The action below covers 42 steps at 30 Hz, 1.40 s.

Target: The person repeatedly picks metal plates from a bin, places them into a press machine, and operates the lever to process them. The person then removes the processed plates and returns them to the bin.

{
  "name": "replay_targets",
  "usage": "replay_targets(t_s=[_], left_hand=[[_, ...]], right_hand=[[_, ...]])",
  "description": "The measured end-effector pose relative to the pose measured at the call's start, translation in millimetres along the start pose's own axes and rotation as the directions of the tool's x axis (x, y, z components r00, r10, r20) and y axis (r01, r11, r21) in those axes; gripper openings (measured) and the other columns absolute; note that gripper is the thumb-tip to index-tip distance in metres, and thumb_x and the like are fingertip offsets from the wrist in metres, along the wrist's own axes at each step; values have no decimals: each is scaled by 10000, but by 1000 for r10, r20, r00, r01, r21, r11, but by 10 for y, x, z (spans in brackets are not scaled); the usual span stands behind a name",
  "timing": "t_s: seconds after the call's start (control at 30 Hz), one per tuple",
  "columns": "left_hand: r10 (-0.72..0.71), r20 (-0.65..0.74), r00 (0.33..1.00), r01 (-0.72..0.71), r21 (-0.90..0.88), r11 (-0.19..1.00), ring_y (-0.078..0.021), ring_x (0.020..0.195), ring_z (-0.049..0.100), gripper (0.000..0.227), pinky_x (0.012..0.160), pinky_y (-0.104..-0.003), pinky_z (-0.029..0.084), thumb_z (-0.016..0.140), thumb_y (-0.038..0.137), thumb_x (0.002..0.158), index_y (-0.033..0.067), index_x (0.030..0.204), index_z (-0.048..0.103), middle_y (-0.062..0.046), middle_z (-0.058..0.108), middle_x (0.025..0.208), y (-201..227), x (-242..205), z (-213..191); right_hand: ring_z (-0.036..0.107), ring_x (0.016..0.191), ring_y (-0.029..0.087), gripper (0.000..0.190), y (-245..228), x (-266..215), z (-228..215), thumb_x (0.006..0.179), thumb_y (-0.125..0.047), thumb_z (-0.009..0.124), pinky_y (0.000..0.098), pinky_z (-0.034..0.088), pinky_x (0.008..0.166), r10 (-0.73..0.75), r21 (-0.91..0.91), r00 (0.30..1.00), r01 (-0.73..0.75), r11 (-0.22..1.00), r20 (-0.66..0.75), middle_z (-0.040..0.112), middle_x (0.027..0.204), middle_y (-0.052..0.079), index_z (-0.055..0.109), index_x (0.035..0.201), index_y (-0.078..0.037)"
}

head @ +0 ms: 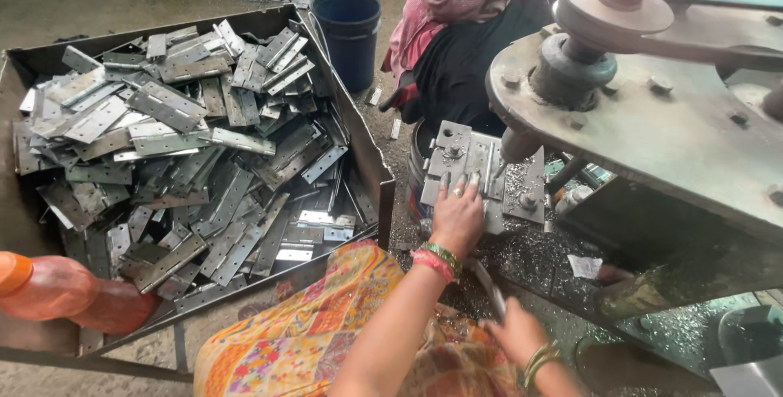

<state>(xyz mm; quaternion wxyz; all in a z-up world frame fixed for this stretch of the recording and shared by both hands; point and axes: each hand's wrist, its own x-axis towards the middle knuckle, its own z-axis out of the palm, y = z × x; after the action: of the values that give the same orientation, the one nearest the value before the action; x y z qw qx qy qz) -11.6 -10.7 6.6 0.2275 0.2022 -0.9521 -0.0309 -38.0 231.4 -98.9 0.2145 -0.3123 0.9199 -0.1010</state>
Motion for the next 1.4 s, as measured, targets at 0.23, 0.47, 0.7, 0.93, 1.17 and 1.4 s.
replay_targets(t_s=[0.23, 0.47, 0.7, 0.93, 1.17, 1.4], left_hand=[[-50, 63, 997, 56, -90, 994, -288, 1354, 528, 306, 1131, -595, 341, 518, 199, 926, 83, 1084, 753, -100, 590, 1436, -100, 314, 110], [-16, 79, 997, 26, -119, 993, -273, 1377, 519, 289, 1161, -565, 310, 525, 227, 934, 85, 1037, 755, -99, 605, 1426, -152, 267, 42], [154, 0, 988, -153, 110, 982, -272, 1357, 503, 351, 1233, -513, 252, 568, 209, 868, 80, 1165, 705, -113, 645, 1286, 104, -554, -396], [292, -309, 905, -369, -230, 901, -275, 1169, 659, 169, 1196, -591, 353, 621, 135, 898, 85, 1060, 611, -67, 632, 1202, 81, -832, -644], [178, -392, 903, -245, -130, 961, -270, 895, 698, 85, 1093, -517, 479, 612, 118, 1014, 59, 1049, 562, -154, 595, 1223, 263, -293, -684], [-17, 158, 987, -5, 135, 991, -247, 1162, 617, 392, 950, -407, 499, 587, 169, 970, -11, 1317, 615, -223, 502, 1481, 13, -183, -347]], right_hand=[[765, 785, 389, 590, 36, -165, 263, 805, -489, 735, 477, 624, 695, 97, 39, 995, -96, 995, -39, 736, 842, 214, 559, 1137, -34], [755, 786, 380, 658, 101, -228, 442, 855, -594, 683, 485, 611, 730, 66, 65, 998, -65, 996, -14, 747, 823, 210, 567, 1165, -25], [721, 930, 272, 521, -500, -420, -738, 877, -430, 703, 397, 572, 753, -41, 182, 813, 179, 967, -581, 637, 1147, 164, 582, 1219, -56], [628, 1090, 279, 489, -565, -563, -679, 914, -314, 718, 373, 590, 877, -83, 208, 661, 349, 914, -746, 526, 1315, 192, 561, 1276, -27], [603, 1156, 282, 469, -516, -508, -685, 915, -305, 727, 347, 590, 898, -47, 238, 712, 295, 925, -701, 501, 1305, 172, 564, 1248, -18], [623, 1099, 252, 474, -627, -565, -772, 901, -315, 707, 336, 602, 879, 19, 368, 769, 284, 885, -638, 456, 1341, 169, 572, 1261, -38]])
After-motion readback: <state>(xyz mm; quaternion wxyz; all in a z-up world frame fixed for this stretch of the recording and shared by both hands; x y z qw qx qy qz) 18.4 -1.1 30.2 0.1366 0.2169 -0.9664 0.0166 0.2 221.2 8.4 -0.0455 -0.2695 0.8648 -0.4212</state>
